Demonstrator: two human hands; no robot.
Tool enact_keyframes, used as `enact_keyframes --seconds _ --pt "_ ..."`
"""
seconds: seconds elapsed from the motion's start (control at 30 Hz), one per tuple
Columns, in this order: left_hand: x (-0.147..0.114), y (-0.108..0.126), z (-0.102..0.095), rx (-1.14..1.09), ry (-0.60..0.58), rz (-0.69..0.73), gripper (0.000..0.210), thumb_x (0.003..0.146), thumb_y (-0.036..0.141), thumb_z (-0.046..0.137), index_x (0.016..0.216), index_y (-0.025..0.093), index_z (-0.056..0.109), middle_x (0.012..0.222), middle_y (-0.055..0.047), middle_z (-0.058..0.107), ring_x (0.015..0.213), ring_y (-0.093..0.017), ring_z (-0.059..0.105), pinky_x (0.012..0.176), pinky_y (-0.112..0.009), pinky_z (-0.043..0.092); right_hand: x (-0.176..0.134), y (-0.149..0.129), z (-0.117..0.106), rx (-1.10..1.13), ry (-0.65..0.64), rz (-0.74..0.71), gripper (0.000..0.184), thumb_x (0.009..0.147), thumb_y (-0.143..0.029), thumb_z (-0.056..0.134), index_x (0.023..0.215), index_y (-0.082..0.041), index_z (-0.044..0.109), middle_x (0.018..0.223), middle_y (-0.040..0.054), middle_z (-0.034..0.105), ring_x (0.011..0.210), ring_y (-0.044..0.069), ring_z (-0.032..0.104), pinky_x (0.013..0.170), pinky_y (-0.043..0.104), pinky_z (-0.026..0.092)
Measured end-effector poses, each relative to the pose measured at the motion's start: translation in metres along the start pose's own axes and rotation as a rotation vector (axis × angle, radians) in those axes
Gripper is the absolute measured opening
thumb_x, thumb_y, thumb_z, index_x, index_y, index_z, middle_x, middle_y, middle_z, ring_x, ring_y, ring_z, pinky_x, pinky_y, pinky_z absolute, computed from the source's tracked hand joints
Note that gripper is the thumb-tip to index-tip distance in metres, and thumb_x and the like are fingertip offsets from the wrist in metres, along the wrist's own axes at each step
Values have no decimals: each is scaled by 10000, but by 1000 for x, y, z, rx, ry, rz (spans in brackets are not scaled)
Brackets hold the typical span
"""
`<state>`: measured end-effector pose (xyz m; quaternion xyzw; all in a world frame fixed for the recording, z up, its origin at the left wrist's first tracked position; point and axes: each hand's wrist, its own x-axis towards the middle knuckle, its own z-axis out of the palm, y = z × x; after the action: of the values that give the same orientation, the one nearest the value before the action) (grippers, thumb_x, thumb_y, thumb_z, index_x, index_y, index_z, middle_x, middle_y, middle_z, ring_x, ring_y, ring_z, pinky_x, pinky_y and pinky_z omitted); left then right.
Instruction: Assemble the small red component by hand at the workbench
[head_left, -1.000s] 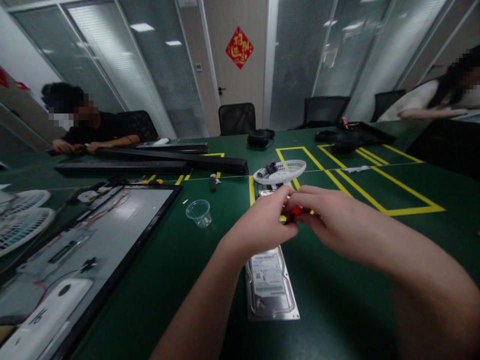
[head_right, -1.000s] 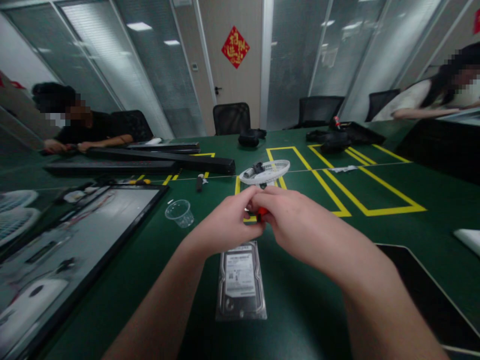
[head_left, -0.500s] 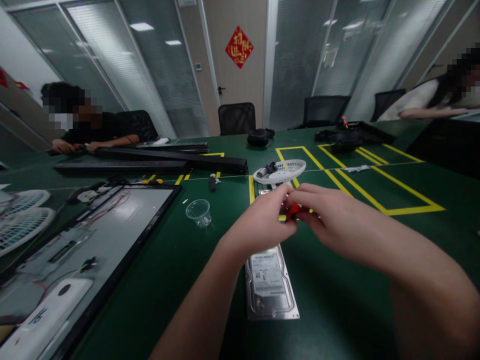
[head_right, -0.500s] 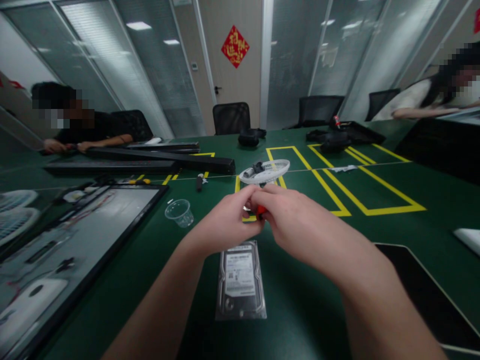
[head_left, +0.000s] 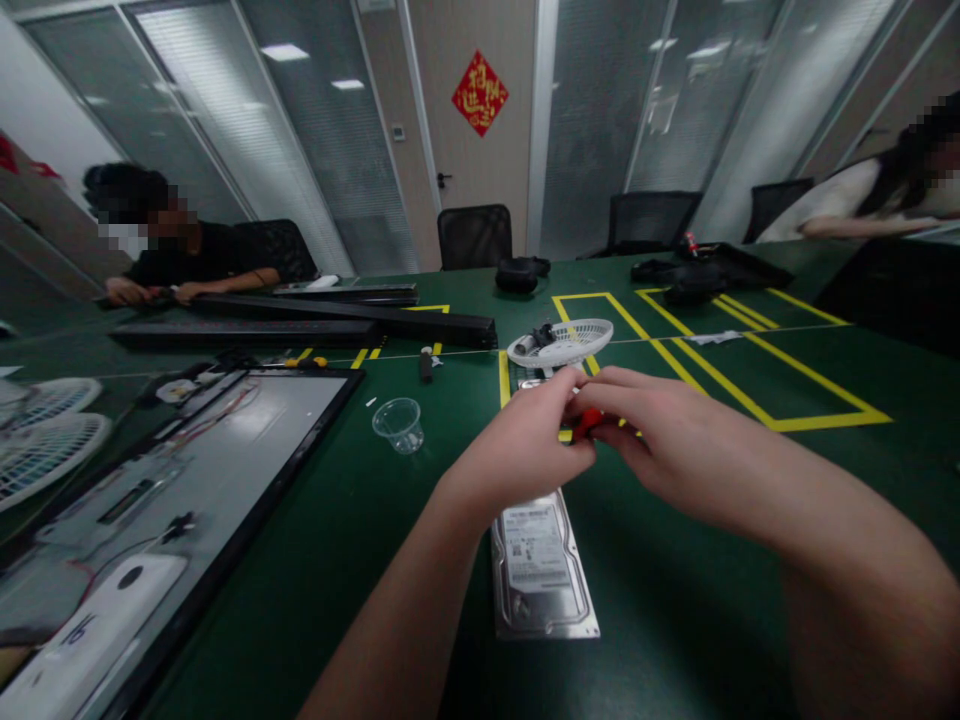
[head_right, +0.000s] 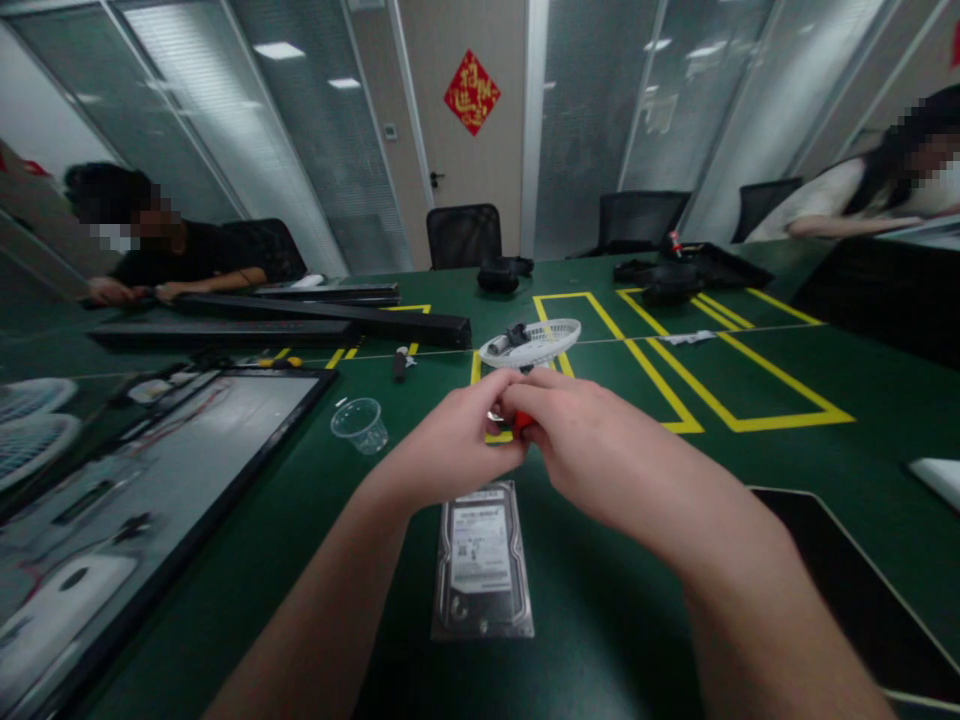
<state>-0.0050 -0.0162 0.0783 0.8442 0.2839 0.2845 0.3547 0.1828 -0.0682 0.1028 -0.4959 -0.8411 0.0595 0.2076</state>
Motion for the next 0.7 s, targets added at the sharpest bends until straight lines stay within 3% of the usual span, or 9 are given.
enact_keyframes --seconds 0.27,0.4,0.5,0.7 --pt "1 -4 1 -61 -20 -5 331 801 82 653 1110 194 610 1093 -68 750 994 -234 723 842 -345 559 0 -1 0 -52 -8 121 161 1014 -266 662 1130 -213 760 1029 81 789 884 269 719 710 363 477" --pt "0 -3 0 -28 -13 -1 329 811 97 660 1123 195 618 1125 -80 750 1023 -246 715 856 -355 554 -1 -3 -4 6 -17 30 262 983 -128 618 1185 -232 750 1185 78 766 995 254 723 816 360 513" --pt "0 -1 0 -9 -11 11 335 821 109 662 1142 197 627 1107 -73 747 1010 -247 710 854 -364 546 -1 -3 -4 11 -18 -13 328 941 -30 554 1116 -215 762 1242 96 747 1052 255 722 889 376 521" --pt "1 -1 0 -42 -8 -4 313 812 111 680 1109 191 622 1088 -73 757 978 -234 720 826 -346 556 0 -1 -1 -65 5 96 147 1007 -217 636 1086 -202 759 1027 95 788 882 264 714 690 357 471"
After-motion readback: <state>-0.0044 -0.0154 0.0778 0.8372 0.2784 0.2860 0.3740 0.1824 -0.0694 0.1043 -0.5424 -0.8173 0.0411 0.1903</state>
